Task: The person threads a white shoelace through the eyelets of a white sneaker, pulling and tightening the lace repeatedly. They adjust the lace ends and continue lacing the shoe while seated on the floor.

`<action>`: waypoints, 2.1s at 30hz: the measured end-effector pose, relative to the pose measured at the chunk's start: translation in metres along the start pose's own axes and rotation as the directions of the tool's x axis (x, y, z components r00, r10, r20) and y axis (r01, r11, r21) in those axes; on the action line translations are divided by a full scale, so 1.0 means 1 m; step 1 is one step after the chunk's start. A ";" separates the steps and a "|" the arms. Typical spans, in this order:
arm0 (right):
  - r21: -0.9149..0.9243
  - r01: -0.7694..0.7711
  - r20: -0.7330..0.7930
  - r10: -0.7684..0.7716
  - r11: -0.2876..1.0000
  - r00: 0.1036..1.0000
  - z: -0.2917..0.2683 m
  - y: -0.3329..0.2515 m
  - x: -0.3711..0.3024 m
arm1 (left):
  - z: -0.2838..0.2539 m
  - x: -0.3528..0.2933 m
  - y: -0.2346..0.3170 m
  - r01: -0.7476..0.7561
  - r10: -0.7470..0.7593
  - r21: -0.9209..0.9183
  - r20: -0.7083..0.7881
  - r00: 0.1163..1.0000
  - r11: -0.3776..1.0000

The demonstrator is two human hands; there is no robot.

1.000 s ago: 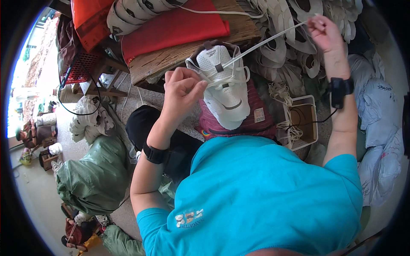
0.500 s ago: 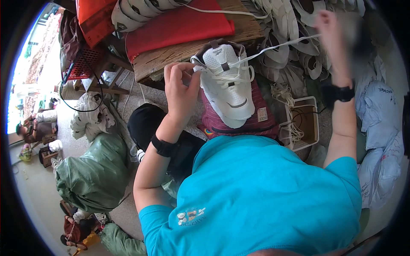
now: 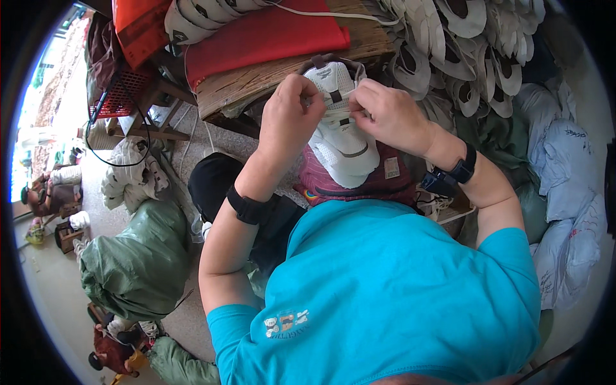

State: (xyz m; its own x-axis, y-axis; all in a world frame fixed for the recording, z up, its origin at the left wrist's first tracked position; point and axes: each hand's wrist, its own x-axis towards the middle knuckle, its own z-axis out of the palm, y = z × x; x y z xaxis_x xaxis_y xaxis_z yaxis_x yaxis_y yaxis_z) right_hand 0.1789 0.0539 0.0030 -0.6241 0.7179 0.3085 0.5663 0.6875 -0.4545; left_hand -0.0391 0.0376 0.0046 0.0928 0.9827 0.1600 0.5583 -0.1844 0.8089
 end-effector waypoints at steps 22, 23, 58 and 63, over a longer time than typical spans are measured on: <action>0.010 -0.038 -0.240 0.040 0.999 0.970 0.016 0.004 -0.020 | -0.085 -0.039 -0.066 0.031 -0.337 -0.780 -0.234 0.912 0.625; 0.029 -0.051 -0.266 0.057 0.998 0.962 0.016 0.006 -0.019 | -0.094 -0.041 -0.072 0.010 -0.332 -0.787 -0.249 0.910 0.617; 0.350 -0.315 0.167 0.272 0.882 0.948 -0.016 0.015 0.027 | 0.005 -0.032 -0.028 0.122 -0.184 -0.346 -0.151 0.971 0.930; 0.521 -0.361 0.165 0.324 0.773 0.932 0.000 0.027 0.022 | -0.006 -0.029 -0.035 0.132 -0.140 -0.491 0.020 0.990 0.861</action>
State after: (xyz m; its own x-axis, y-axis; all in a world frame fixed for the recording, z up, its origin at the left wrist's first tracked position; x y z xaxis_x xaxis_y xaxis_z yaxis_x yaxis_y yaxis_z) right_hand 0.1804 0.0886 -0.0026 -0.4868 0.8735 0.0026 0.3824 0.2158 -0.8984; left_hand -0.0661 0.0157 -0.0254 0.0300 0.9990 0.0335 0.0887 -0.0360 0.9954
